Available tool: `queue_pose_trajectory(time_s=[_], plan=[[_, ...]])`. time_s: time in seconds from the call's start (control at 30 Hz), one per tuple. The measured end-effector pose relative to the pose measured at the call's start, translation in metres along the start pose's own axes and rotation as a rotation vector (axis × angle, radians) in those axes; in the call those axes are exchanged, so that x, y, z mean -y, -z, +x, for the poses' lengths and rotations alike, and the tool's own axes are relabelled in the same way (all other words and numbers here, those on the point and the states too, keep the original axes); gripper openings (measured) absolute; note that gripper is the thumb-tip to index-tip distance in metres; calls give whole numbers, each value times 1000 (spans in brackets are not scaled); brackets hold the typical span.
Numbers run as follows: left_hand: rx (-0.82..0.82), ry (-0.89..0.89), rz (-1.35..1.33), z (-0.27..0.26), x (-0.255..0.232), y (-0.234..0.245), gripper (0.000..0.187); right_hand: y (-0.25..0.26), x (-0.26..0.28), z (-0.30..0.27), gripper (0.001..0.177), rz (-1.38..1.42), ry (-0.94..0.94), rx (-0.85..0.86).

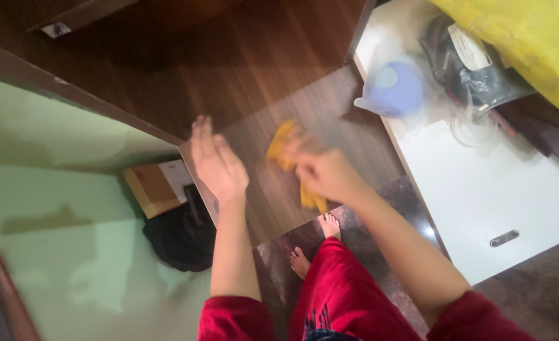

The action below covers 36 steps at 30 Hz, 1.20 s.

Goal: The person cleans the inside of a wooden cabinet using a yellow cloth, then places several toiletries back onto the shelves. The person wipes the shelves and places bottles and tubes in an organized manner.

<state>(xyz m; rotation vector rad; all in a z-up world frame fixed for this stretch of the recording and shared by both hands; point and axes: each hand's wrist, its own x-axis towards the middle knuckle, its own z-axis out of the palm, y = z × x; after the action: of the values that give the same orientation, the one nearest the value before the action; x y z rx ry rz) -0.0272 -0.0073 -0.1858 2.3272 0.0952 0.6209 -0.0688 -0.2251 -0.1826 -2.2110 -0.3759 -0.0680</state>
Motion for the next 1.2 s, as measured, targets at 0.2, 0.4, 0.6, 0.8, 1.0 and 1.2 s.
queue_pose_trajectory(time_s=[0.2,0.4,0.6,0.8,1.0,1.2], plan=[[434,-237,393,8,-8,-12,62,-27,-32,101,47,-242,-198,-389],[425,-272,435,10,-6,-13,61,-35,-50,226,29,-582,245,-371],[435,-252,421,13,-5,-15,60,-1,-87,239,33,-365,-419,-53],[418,-253,432,17,-10,-15,59,-22,-65,148,64,-544,-47,-614],[393,-219,370,15,-11,-16,56,-24,-24,30,59,-458,-220,-490],[353,-251,383,9,-8,-18,53,-29,-15,1,62,-475,-287,-459]])
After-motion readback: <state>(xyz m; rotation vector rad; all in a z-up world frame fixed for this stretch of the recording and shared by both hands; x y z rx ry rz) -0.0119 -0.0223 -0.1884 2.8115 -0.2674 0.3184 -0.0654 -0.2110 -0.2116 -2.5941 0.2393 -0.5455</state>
